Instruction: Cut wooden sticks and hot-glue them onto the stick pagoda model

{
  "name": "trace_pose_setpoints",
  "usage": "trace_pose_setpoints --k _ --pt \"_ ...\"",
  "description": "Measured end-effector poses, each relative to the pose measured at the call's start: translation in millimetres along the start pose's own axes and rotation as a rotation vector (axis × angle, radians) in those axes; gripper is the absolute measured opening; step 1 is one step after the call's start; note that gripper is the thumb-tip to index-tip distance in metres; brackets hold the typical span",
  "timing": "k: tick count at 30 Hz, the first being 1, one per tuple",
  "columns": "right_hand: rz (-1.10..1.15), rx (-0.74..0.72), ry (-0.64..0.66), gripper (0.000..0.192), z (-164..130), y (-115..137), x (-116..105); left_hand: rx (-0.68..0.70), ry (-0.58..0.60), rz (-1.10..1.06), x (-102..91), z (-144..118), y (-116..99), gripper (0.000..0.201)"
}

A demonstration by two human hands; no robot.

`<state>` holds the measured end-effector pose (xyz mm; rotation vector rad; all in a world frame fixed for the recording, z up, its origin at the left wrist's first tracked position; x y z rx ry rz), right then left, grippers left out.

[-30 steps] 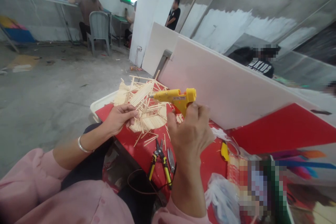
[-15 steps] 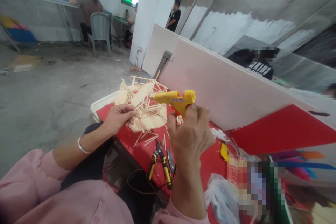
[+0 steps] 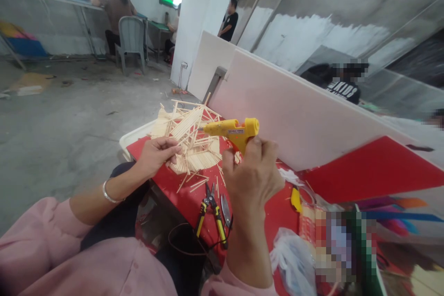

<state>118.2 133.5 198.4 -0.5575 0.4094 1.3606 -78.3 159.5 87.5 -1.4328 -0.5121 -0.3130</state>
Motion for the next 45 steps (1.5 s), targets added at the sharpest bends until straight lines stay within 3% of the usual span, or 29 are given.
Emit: trace_pose_setpoints --k 10,22,31,35,40,45 --pt "0.013 0.010 0.033 0.043 -1.1 -1.0 4.9 -0.061 0.023 -0.062 4.4 0.9 0.3 0.020" --pt "0.050 0.076 -0.007 0.044 -7.5 -9.7 10.1 -0.353 0.032 -0.197 10.8 -0.7 1.3 0.014" --pt "0.232 0.135 0.063 0.029 -21.4 -34.4 19.4 -0.408 0.006 -0.236 14.6 7.0 6.5 0.011" --pt "0.285 0.158 0.112 0.032 -26.4 -39.0 25.4 -0.410 -0.011 -0.232 17.7 6.8 2.8 0.012" --pt "0.323 0.134 0.136 0.030 -27.7 -29.2 28.0 -0.413 -0.021 -0.226 18.9 6.0 0.4 0.013" --pt "0.203 0.028 0.038 0.029 -24.3 -0.5 23.2 -0.397 -0.037 -0.229 19.9 4.7 0.9 0.012"
Point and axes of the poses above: each hand's wrist, its own z-axis towards the middle knuckle, its own x-axis out of the palm, y = z × x, the point moved 4 cm from there along z, towards the middle knuckle, and after that the axes turned 10 degrees about -z, right-handed, at the moved point
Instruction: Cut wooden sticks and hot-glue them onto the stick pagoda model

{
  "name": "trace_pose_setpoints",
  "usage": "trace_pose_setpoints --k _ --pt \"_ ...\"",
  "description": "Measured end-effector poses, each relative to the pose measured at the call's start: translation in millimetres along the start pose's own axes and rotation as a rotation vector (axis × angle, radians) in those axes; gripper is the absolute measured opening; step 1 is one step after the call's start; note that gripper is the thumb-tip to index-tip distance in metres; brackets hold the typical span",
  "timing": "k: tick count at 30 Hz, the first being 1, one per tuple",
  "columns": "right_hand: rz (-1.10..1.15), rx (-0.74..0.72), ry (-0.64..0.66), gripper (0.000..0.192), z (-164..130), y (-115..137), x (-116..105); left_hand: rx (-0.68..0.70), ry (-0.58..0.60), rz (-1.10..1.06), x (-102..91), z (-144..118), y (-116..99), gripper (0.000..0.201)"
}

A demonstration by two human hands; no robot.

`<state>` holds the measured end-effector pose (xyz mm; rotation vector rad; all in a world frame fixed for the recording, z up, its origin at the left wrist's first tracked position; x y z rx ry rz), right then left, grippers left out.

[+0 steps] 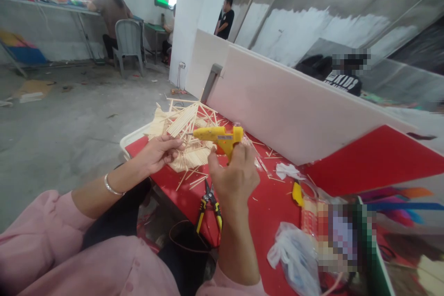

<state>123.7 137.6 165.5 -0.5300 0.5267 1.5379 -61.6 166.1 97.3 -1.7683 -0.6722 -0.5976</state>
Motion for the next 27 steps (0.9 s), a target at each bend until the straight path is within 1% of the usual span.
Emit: trace_pose_setpoints --k 4,7,12,20,27 --pt "-0.112 -0.129 -0.046 0.037 4.0 20.6 -1.6 0.031 0.018 -0.004 2.8 -0.9 3.9 0.011" --pt "-0.170 -0.194 -0.065 0.038 7.9 26.5 -6.2 0.059 0.033 0.027 4.8 -1.1 6.3 0.014" --pt "-0.219 -0.219 -0.088 0.038 12.5 29.0 -13.4 0.060 0.034 0.044 5.6 -0.4 7.6 0.012" --pt "-0.239 -0.222 -0.108 0.037 13.4 31.6 -10.1 0.056 0.041 0.031 3.1 1.2 7.5 0.009" --pt "-0.237 -0.225 -0.094 0.033 13.6 30.1 -12.1 0.059 0.037 0.016 3.7 -1.1 5.8 0.008"
Point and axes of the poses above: each hand's wrist, its own z-axis towards the middle knuckle, its own x-axis out of the palm, y = z × x, the point moved 4 cm from there along z, towards the middle knuckle, and after that the axes turned 10 degrees about -z, right-handed, at the moved point
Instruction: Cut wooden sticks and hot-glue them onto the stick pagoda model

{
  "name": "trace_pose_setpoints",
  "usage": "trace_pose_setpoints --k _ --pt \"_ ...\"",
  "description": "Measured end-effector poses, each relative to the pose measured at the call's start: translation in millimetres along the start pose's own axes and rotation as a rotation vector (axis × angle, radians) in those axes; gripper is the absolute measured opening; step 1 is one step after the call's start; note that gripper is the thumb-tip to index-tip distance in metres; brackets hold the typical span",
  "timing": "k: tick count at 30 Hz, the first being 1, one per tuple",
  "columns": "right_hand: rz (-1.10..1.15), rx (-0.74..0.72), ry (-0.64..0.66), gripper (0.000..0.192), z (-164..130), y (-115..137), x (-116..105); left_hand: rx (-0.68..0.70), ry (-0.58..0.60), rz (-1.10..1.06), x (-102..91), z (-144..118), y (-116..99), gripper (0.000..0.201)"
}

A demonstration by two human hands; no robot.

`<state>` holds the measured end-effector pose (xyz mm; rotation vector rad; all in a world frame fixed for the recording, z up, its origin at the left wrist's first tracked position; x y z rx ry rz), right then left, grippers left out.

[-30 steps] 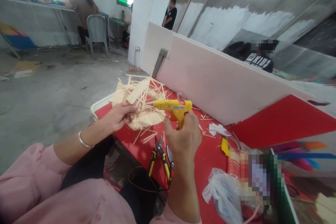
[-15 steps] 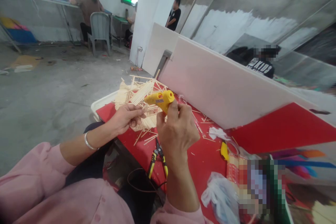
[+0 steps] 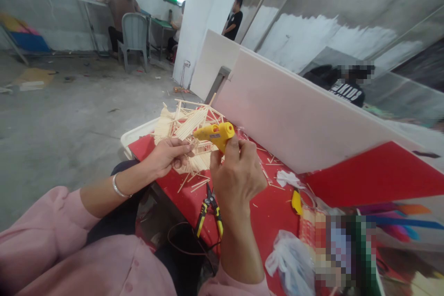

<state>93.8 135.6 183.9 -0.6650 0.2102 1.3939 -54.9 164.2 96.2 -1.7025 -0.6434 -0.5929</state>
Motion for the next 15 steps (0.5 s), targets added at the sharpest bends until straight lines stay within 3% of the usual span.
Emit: trace_pose_setpoints --k 5,8,12,15 --pt "0.014 0.046 -0.008 0.039 -2.9 -3.4 1.6 0.003 0.006 0.010 -0.3 1.9 -0.6 0.016" --pt "0.087 0.159 0.036 0.044 -6.4 -13.3 5.8 -0.001 -0.018 -0.005 -0.5 2.8 -4.0 0.018" --pt "0.277 0.382 0.133 0.047 -24.6 -42.9 15.0 -0.043 -0.026 -0.002 0.1 3.5 -7.8 0.018" --pt "0.316 0.594 0.292 0.048 -57.8 -78.9 26.2 -0.060 -0.028 -0.023 -2.0 5.3 -8.7 0.017"
Point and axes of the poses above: each hand's wrist, its own z-axis towards the middle knuckle, its own x-axis out of the palm, y = z × x, the point moved 4 cm from there along z, towards the middle knuckle, and after that the axes turned 10 degrees about -z, right-handed, at the moved point
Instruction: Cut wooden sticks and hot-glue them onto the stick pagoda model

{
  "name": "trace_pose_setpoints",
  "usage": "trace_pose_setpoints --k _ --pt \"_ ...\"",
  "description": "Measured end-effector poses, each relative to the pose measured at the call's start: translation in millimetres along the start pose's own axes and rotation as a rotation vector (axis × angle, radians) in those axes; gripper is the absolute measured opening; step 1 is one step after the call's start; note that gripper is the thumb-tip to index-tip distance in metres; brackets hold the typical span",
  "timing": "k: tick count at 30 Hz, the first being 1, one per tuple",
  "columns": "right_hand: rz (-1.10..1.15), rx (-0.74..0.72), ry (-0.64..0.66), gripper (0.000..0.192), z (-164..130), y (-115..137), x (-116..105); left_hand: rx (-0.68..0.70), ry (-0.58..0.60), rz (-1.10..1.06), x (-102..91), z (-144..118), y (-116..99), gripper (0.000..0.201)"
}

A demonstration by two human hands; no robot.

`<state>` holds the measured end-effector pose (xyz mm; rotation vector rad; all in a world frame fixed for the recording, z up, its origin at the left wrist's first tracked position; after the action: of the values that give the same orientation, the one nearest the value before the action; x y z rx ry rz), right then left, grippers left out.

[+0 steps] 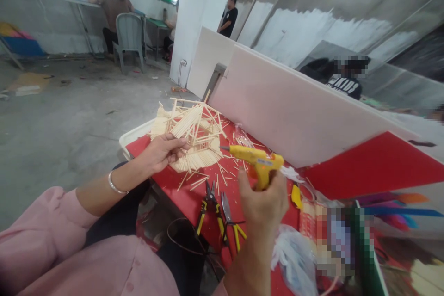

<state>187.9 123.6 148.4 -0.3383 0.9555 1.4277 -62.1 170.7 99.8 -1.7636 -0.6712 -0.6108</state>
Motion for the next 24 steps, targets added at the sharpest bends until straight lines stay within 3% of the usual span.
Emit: trace_pose_setpoints --k 4,8,11,14,16,19,24 --pt "-0.223 0.245 0.157 0.048 -19.0 -81.1 9.0 -0.005 0.029 -0.008 -4.4 3.2 -0.6 0.014" --pt "-0.402 0.371 0.425 0.049 -48.4 -148.1 36.1 -0.014 0.035 0.017 -5.5 3.3 -2.8 0.014" --pt "-0.497 0.407 0.553 0.057 -68.6 -178.3 58.1 -0.013 0.026 0.030 -3.4 2.3 -4.2 0.016" --pt "-0.542 0.429 0.630 0.064 -80.7 -191.3 71.7 -0.012 0.014 0.041 -1.7 1.8 -4.7 0.018" --pt "-0.592 0.437 0.612 0.070 -81.4 -189.0 71.7 -0.010 0.006 0.050 -1.6 1.9 -5.1 0.019" --pt "-0.557 0.293 0.395 0.073 -67.9 -156.5 61.6 0.001 -0.001 0.067 -1.8 1.7 -6.3 0.018" --pt "0.155 -0.148 0.086 0.040 -33.6 -35.7 44.0 0.012 -0.023 0.096 -0.3 -0.4 -8.5 0.017"
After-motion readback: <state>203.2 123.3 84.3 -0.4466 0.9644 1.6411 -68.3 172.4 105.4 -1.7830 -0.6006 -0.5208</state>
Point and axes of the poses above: each hand's wrist, its own z-axis towards the middle knuckle, its own x-axis out of the palm, y = z × x, the point moved 4 cm from there along z, towards the middle knuckle, and after that the axes turned 10 degrees about -z, right-handed, at the moved point
